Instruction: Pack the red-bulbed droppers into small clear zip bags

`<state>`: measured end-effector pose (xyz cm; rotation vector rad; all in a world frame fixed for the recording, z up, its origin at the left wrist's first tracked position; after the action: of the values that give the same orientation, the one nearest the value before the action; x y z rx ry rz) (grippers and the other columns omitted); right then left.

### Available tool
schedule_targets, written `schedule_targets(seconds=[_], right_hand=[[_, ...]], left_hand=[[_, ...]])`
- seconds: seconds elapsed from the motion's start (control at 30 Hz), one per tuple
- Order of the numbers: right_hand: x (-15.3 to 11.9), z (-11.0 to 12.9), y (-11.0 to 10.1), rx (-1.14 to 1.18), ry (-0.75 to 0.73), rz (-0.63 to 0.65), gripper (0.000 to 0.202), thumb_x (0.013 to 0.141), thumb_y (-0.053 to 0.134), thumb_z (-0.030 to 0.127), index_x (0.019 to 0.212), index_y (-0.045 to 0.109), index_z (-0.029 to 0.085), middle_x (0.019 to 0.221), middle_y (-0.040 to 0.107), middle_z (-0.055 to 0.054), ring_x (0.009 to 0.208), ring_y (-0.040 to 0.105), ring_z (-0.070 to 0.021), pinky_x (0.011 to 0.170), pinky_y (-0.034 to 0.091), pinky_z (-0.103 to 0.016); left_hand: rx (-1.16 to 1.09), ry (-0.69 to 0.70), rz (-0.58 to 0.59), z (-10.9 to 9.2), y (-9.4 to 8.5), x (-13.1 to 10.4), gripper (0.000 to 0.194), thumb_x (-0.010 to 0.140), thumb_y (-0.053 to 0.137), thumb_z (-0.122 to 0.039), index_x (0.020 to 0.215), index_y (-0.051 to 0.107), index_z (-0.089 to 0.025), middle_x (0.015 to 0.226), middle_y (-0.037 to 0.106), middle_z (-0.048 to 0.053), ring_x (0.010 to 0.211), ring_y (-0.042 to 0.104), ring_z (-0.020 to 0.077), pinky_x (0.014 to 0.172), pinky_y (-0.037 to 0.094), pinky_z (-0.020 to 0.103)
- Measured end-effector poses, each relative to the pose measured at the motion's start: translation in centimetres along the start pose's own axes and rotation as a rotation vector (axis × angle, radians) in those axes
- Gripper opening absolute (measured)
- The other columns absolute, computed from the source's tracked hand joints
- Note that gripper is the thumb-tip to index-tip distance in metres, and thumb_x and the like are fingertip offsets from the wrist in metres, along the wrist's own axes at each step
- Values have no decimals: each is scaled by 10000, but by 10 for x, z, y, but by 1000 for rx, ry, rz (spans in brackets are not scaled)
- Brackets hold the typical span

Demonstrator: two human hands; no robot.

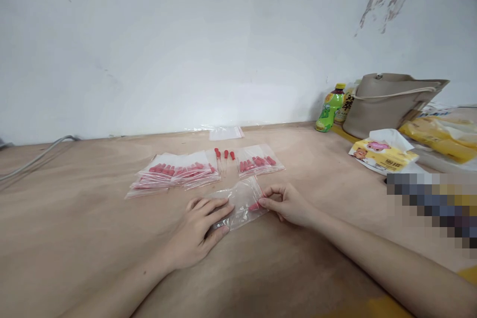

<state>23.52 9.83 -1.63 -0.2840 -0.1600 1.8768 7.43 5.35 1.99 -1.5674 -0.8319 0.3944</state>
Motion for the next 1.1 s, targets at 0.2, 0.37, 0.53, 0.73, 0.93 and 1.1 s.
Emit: schedule_targets(seconds=[0.2,0.37,0.53,0.73,0.93,1.1], right_hand=[[-3,-2,0,91,89,-11,237,712,550,382,776,460,173,625,608,20,272,288,-17,279,190,-171],[3,10,-29,-27,-75,-244,239,684,570,291,873,482,174,584,549,48,393,419,-54,385,327,-179],[33,54,-50,-501,-351,-396,94,700,541,246,704,591,167,637,603,2,532,493,-86,511,364,-200],[104,71,-18,-836,-250,-296,165,740,510,242,836,612,156,800,655,-43,716,573,-126,614,391,-205],[130,65,3,-930,-157,-294,287,759,517,335,964,555,137,946,630,-118,881,581,-214,729,404,-278],[134,52,-6,-984,-15,-294,325,773,511,299,1031,501,101,1056,573,-195,981,553,-274,762,409,-329]], left_hand=[[3,1,-7,1,-1,0,372,898,404,-334,1268,422,-300,1281,452,41,1135,409,231,915,301,408],[-16,6,22,5,3,-1,346,901,402,-343,1243,451,-325,1307,435,25,1177,386,228,953,272,433],[-45,-10,86,10,9,-2,357,918,366,-359,1272,400,-356,1356,382,23,1229,344,239,992,197,513],[-55,-7,91,9,9,-3,357,925,355,-348,1281,387,-349,1372,355,31,1241,326,246,993,168,551],[-36,2,85,7,8,-4,367,918,365,-368,1283,387,-341,1364,368,39,1236,337,238,996,179,550],[-42,4,69,6,7,-3,363,915,373,-363,1277,397,-339,1358,378,36,1228,350,240,994,195,545]])
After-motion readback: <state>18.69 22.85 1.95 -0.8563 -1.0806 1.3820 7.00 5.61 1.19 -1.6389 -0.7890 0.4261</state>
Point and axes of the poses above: each hand's wrist, its own x-axis towards the middle knuckle, its own y-axis out of the palm, z = x × y, the point moved 9 cm from there along x, towards the middle knuckle
